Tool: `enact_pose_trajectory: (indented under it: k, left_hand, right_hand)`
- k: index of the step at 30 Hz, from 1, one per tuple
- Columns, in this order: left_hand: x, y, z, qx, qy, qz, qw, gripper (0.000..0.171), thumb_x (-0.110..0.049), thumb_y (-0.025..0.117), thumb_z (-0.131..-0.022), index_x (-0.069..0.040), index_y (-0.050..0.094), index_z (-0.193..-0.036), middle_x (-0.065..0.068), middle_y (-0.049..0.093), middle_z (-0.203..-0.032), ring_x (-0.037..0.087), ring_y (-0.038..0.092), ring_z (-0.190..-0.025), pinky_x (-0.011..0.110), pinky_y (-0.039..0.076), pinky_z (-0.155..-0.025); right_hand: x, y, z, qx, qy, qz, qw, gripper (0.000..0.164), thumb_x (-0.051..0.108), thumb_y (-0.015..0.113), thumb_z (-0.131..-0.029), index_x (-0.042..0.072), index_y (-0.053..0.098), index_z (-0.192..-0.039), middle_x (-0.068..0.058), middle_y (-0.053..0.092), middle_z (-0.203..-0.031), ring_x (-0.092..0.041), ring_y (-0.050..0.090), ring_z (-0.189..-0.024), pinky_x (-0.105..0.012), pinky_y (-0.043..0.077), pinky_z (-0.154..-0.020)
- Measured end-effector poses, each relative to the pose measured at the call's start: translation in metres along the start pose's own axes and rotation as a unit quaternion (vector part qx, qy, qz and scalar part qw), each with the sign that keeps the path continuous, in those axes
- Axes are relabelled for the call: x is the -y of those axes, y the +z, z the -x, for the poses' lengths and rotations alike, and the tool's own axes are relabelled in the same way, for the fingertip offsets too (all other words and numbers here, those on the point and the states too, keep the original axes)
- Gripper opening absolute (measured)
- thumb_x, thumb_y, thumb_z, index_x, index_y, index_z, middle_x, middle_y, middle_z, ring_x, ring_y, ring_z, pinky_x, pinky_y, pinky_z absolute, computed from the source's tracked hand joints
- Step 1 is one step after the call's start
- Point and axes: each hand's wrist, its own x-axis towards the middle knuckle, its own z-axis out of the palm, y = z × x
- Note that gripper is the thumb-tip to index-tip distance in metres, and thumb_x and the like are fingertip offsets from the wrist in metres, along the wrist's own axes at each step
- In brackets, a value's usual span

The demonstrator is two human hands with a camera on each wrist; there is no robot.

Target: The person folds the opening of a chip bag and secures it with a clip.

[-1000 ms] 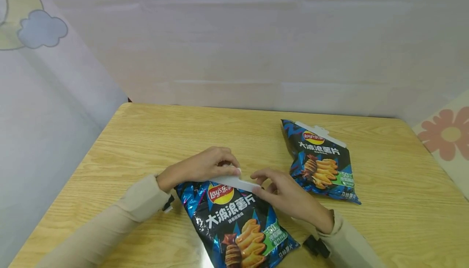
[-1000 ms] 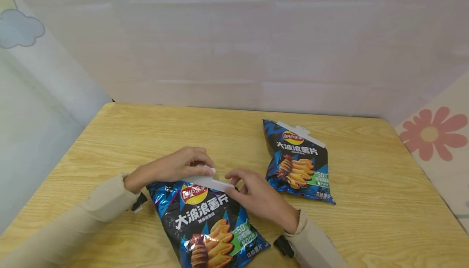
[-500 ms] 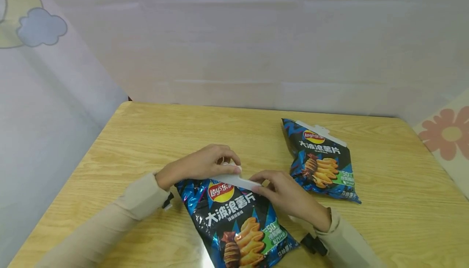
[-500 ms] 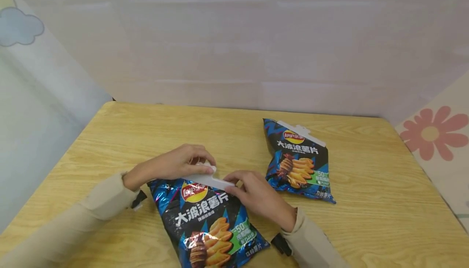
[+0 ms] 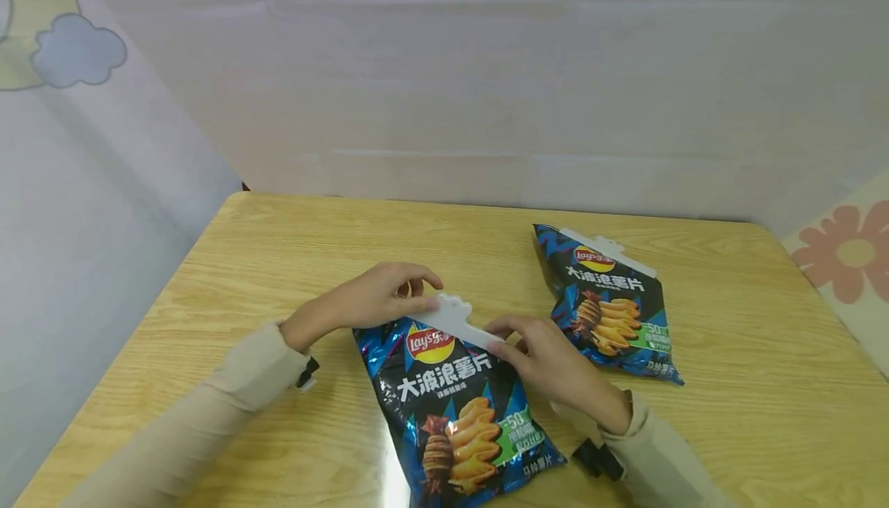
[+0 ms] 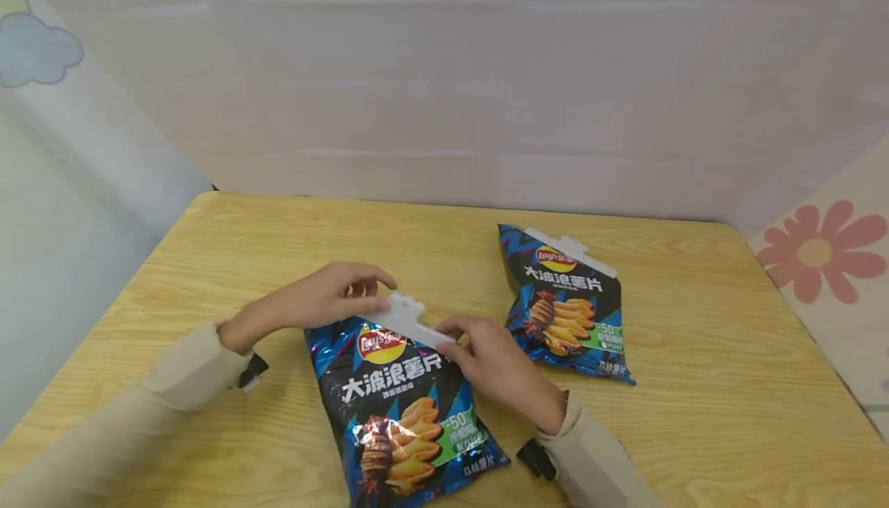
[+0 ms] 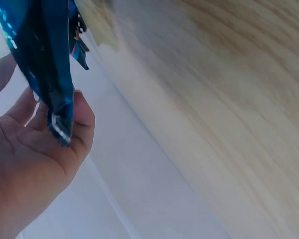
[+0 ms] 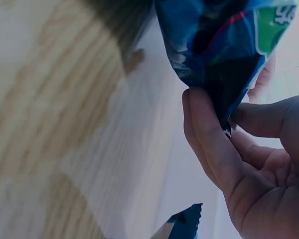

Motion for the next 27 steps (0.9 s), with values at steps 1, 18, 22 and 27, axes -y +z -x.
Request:
enact_pose_trajectory:
  k: [1, 18, 22, 27]
  left_hand:
    - [0.001, -0.001, 0.0, -0.008, -0.004, -0.004, 1.0, 0.041, -0.032, 0.061, -0.099, -0.007, 0.061, -0.131, 0.003, 0.065, -0.098, 0.015, 0.055, -0.079, 0.027, 0.048, -0.071]
    - [0.026, -0.011, 0.005, -0.122, -0.085, -0.035, 0.9883, 0.043, -0.033, 0.06, -0.1, -0.011, 0.056, -0.136, 0.009, 0.062, -0.107, 0.02, 0.054, -0.085, 0.03, 0.047, -0.072]
    - [0.029, -0.013, 0.005, -0.138, -0.099, -0.016, 0.9853, 0.052, -0.035, 0.058, -0.1, -0.009, 0.047, -0.144, 0.013, 0.061, -0.113, 0.021, 0.055, -0.084, 0.03, 0.048, -0.068]
    - [0.03, -0.013, 0.004, -0.143, -0.097, -0.011, 0.9849, 0.059, -0.037, 0.056, -0.101, -0.011, 0.037, -0.15, 0.013, 0.063, -0.11, 0.021, 0.058, -0.083, 0.03, 0.049, -0.066]
  right_hand:
    - [0.0, -0.001, 0.0, -0.004, 0.005, 0.0, 1.0, 0.023, 0.012, 0.062, -0.098, 0.001, 0.067, -0.117, -0.016, 0.072, -0.108, -0.008, 0.067, -0.075, -0.022, 0.052, -0.061]
    - [-0.004, -0.011, -0.005, -0.063, 0.05, 0.008, 0.997, 0.023, 0.012, 0.057, -0.101, 0.002, 0.061, -0.121, -0.015, 0.067, -0.109, -0.012, 0.064, -0.076, -0.025, 0.047, -0.059]
    - [-0.006, -0.014, -0.007, -0.076, 0.064, 0.009, 0.995, 0.024, 0.013, 0.056, -0.101, 0.001, 0.06, -0.122, -0.015, 0.066, -0.109, -0.014, 0.062, -0.075, -0.027, 0.047, -0.06]
    - [-0.011, -0.017, -0.011, -0.098, 0.072, 0.008, 0.993, 0.025, 0.012, 0.054, -0.102, -0.002, 0.057, -0.123, -0.018, 0.064, -0.109, -0.015, 0.06, -0.073, -0.026, 0.046, -0.06]
